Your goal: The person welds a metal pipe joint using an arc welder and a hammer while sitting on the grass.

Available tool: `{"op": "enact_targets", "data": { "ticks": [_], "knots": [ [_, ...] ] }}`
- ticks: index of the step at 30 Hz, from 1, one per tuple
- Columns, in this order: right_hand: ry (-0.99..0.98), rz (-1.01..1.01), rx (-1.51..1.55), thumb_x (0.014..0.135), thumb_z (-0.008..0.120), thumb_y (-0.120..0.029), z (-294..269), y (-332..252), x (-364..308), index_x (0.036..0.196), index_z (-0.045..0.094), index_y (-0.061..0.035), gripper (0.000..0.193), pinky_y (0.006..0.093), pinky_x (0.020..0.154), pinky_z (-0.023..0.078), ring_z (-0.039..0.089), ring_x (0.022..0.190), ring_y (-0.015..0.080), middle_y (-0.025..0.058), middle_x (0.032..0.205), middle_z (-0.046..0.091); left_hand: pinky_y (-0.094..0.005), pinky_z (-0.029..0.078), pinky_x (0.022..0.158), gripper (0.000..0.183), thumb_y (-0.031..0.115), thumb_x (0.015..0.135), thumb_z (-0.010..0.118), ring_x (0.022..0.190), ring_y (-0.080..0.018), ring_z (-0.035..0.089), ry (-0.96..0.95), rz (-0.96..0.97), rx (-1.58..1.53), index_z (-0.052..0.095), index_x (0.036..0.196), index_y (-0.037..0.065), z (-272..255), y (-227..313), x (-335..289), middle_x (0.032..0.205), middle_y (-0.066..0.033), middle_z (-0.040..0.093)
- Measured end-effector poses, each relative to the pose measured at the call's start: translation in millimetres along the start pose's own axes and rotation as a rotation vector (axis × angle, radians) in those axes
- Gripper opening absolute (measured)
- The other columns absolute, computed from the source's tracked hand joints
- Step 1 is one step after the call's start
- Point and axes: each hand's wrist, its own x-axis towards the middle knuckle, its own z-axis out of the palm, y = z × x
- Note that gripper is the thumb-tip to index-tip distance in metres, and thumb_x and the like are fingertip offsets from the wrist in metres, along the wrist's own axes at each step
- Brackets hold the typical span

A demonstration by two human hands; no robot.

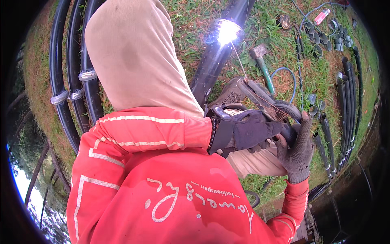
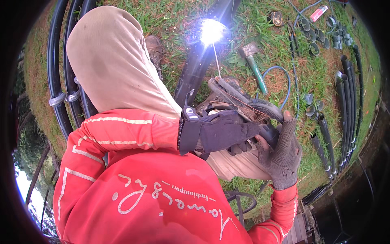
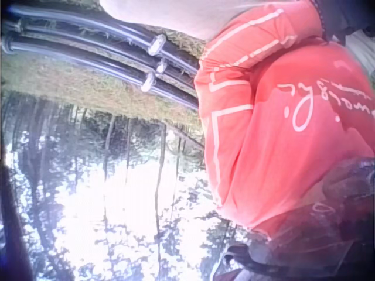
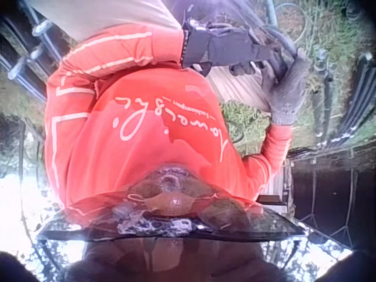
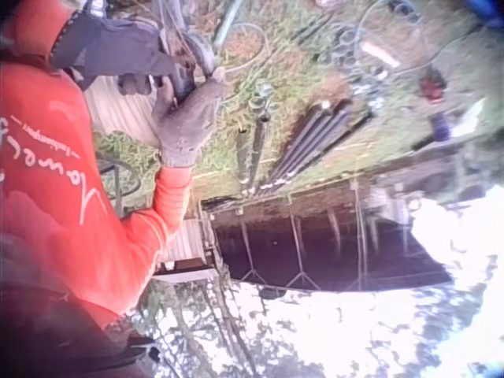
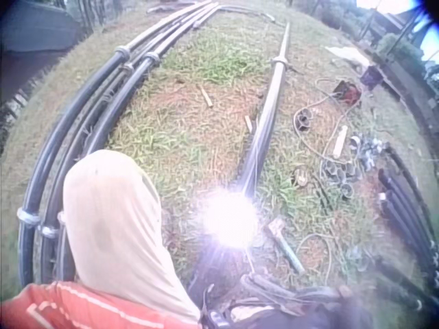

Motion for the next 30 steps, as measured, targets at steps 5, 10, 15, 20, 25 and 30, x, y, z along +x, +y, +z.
{"op": "enact_targets", "data": {
  "ticks": [5,10,15,20,25,30],
  "knots": [
    [-0.001,-0.016,-0.027,0.083,0.096,-0.031,0.4,1.9,1.4,0.167,0.037,0.0034,0.108,0.0434,0.079,0.060,0.077,0.091,0.0357,0.0178,0.107,0.076,-0.0298,0.061,0.070,0.060,0.062,0.112,0.054,0.076,-0.0123,0.071,0.053,0.020,0.160,0.078,0.124,0.008,0.9,8.6,-6.9,0.089,-0.0054,0.077],
    [-0.067,0.088,-0.009,0.082,0.096,-0.030,-2.8,4.4,-8.3,0.166,0.039,0.0030,0.107,0.0442,0.080,0.060,0.077,0.091,0.0352,0.0161,0.103,0.075,-0.0311,0.061,0.074,0.060,0.063,0.111,0.056,0.081,-0.0137,0.073,0.122,-0.004,0.385,0.079,0.120,0.007,3.4,8.1,-5.1,0.093,-0.0068,0.078],
    [-0.085,0.139,0.000,0.080,0.097,-0.029,-1.9,-0.1,-6.6,0.165,0.040,0.0028,0.107,0.0431,0.082,0.060,0.077,0.092,0.0343,0.0158,0.102,0.075,-0.0307,0.061,0.075,0.059,0.062,0.111,0.057,0.080,-0.0145,0.073,0.167,0.021,0.418,0.079,0.117,0.008,7.1,20.7,-16.0,0.093,-0.0060,0.078],
    [-0.086,0.150,-0.013,0.080,0.098,-0.028,-1.9,0.4,-6.4,0.166,0.041,0.0017,0.108,0.0423,0.081,0.060,0.077,0.092,0.0333,0.0158,0.104,0.074,-0.0319,0.063,0.076,0.060,0.062,0.111,0.056,0.082,-0.0153,0.075,0.141,0.031,0.385,0.079,0.122,0.008,1.7,14.2,-11.0,0.096,-0.0081,0.079],
    [-0.101,0.196,0.003,0.080,0.098,-0.029,-2.1,-0.7,-6.1,0.166,0.040,0.0012,0.108,0.0425,0.081,0.060,0.077,0.092,0.0336,0.0158,0.104,0.074,-0.0319,0.064,0.077,0.062,0.063,0.111,0.055,0.084,-0.0161,0.077,0.160,0.028,0.431,0.079,0.125,0.008,2.6,14.6,-11.3,0.101,-0.0102,0.081],
    [-0.085,0.174,-0.007,0.080,0.097,-0.030,-1.2,-0.7,-4.4,0.166,0.039,0.0006,0.108,0.0425,0.080,0.061,0.078,0.093,0.0340,0.0157,0.105,0.075,-0.0328,0.065,0.078,0.064,0.064,0.111,0.054,0.085,-0.0176,0.078,0.151,0.020,0.340,0.079,0.127,0.007,-1.7,8.3,-7.1,0.101,-0.0125,0.082]
  ]
}}
